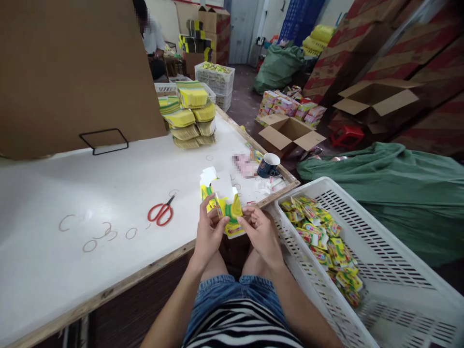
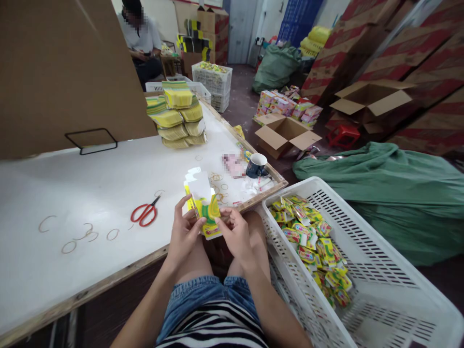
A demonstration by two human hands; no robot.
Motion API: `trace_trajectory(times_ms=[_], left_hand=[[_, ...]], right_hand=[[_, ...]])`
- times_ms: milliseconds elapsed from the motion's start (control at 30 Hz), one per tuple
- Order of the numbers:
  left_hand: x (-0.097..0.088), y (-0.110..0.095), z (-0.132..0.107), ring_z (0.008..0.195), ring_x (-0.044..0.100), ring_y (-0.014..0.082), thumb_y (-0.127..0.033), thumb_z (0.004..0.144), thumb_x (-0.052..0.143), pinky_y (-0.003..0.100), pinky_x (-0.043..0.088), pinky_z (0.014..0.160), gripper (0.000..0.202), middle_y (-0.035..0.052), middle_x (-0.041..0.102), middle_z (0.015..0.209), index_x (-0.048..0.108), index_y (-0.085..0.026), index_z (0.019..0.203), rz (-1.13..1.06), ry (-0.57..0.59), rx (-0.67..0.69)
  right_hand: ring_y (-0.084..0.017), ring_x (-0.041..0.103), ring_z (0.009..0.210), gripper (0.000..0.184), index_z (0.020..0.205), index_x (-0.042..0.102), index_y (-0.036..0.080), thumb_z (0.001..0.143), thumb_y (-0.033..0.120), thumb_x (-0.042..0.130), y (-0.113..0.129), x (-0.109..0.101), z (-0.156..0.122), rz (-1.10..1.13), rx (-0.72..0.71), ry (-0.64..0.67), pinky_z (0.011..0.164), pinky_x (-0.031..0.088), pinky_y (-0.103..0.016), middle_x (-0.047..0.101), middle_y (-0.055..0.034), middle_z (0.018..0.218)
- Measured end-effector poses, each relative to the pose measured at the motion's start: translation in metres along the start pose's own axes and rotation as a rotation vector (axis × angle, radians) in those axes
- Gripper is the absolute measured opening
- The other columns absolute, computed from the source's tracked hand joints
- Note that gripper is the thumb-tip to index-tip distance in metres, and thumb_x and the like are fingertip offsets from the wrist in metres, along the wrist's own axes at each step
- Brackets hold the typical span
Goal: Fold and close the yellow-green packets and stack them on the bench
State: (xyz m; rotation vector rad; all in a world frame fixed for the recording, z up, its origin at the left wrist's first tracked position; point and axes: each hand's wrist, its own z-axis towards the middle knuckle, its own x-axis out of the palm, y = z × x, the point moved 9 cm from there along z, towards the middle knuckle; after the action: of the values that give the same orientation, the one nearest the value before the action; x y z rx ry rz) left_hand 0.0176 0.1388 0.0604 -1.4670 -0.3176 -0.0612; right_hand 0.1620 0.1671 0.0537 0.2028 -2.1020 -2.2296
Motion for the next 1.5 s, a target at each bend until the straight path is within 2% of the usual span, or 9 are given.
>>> trace_trajectory(times_ms=[167, 367, 467, 600, 667, 833, 1033, 1267, 1500], left_hand=[[0.012, -0.002, -0.003, 0.090, 0.069, 0.0209, -0.034, 0.083, 0.068, 0.031, 0.055, 0.077, 0.060, 0.0094, 0.070, 0.110, 0.041, -0.024, 0.136, -0.026, 0.211, -0.058], [0.020, 0.003, -0.007, 0.084, 0.071, 0.0192, -0.027, 0.077, 0.074, 0.028, 0.055, 0.074, 0.041, 0.0047, 0.072, 0.097, 0.050, -0.023, 0.110, -0.171, 0.335, -0.150], [0.021, 0.007, -0.008, 0.081, 0.071, 0.0195, -0.027, 0.077, 0.075, 0.028, 0.055, 0.072, 0.055, 0.0056, 0.072, 0.096, 0.043, -0.024, 0.122, -0.192, 0.329, -0.165], [0.019, 0.013, -0.006, 0.089, 0.071, 0.0222, -0.028, 0.076, 0.076, 0.033, 0.055, 0.078, 0.081, 0.0068, 0.071, 0.100, 0.028, -0.027, 0.141, -0.174, 0.319, -0.178], [0.018, 0.016, -0.004, 0.092, 0.070, 0.0225, -0.028, 0.075, 0.076, 0.034, 0.055, 0.082, 0.072, 0.0073, 0.071, 0.101, 0.038, -0.024, 0.136, -0.151, 0.325, -0.190], [0.015, 0.016, -0.001, 0.093, 0.069, 0.0227, -0.027, 0.075, 0.076, 0.030, 0.056, 0.076, 0.055, 0.0084, 0.069, 0.109, 0.050, -0.022, 0.123, -0.124, 0.288, -0.172], [0.016, 0.016, -0.004, 0.091, 0.070, 0.0215, -0.028, 0.081, 0.070, 0.029, 0.056, 0.076, 0.049, 0.0101, 0.067, 0.119, 0.049, -0.022, 0.125, 0.014, 0.242, -0.142], [0.018, 0.016, -0.005, 0.100, 0.069, 0.0242, -0.029, 0.083, 0.066, 0.034, 0.056, 0.083, 0.050, 0.0125, 0.066, 0.121, 0.047, -0.021, 0.129, -0.010, 0.258, -0.158], [0.018, 0.011, -0.003, 0.098, 0.070, 0.0262, -0.033, 0.078, 0.073, 0.036, 0.057, 0.080, 0.056, 0.0129, 0.068, 0.118, 0.048, -0.020, 0.127, -0.109, 0.248, -0.194]], right_hand=[[-0.018, 0.064, 0.083, 0.045, 0.127, 0.051, 0.025, 0.086, 0.039, 0.062, 0.014, 0.001, 0.009, 0.040, -0.102, 0.151, 0.075, 0.053, -0.030, 0.066, -0.0057, 0.102], [-0.016, 0.058, 0.071, 0.019, 0.092, 0.062, 0.021, 0.089, 0.039, 0.058, 0.025, -0.003, 0.019, -0.027, -0.146, 0.262, 0.065, 0.047, -0.026, 0.060, -0.0011, 0.077], [-0.017, 0.058, 0.077, 0.021, 0.083, 0.063, 0.020, 0.090, 0.038, 0.057, 0.030, -0.006, 0.021, -0.085, -0.216, 0.229, 0.070, 0.047, -0.028, 0.062, -0.0034, 0.081], [-0.017, 0.060, 0.078, 0.027, 0.109, 0.058, 0.023, 0.087, 0.038, 0.061, 0.023, -0.010, 0.022, -0.028, -0.195, 0.149, 0.070, 0.049, -0.028, 0.064, -0.0030, 0.090], [-0.017, 0.061, 0.079, 0.033, 0.116, 0.057, 0.025, 0.087, 0.040, 0.062, 0.022, -0.011, 0.023, -0.031, -0.190, 0.145, 0.070, 0.050, -0.028, 0.065, -0.0032, 0.093], [-0.023, 0.061, 0.093, 0.037, 0.088, 0.073, 0.020, 0.094, 0.048, 0.049, 0.038, -0.016, 0.024, -0.150, -0.277, 0.164, 0.086, 0.048, -0.036, 0.066, -0.0075, 0.091], [-0.013, 0.051, 0.057, 0.040, 0.119, 0.057, 0.020, 0.082, 0.033, 0.065, 0.016, 0.002, 0.021, -0.232, -0.041, 0.366, 0.054, 0.039, -0.023, 0.062, 0.0024, 0.072], [-0.013, 0.045, 0.049, 0.028, 0.110, 0.055, 0.021, 0.083, 0.026, 0.059, 0.024, 0.002, 0.025, -0.560, -0.141, 0.243, 0.052, 0.032, -0.022, 0.046, 0.0094, 0.052], [-0.011, 0.041, 0.047, 0.037, 0.118, 0.050, 0.021, 0.084, 0.029, 0.061, 0.020, 0.007, 0.016, -0.407, -0.147, 0.318, 0.049, 0.029, -0.021, 0.039, 0.0109, 0.054]])
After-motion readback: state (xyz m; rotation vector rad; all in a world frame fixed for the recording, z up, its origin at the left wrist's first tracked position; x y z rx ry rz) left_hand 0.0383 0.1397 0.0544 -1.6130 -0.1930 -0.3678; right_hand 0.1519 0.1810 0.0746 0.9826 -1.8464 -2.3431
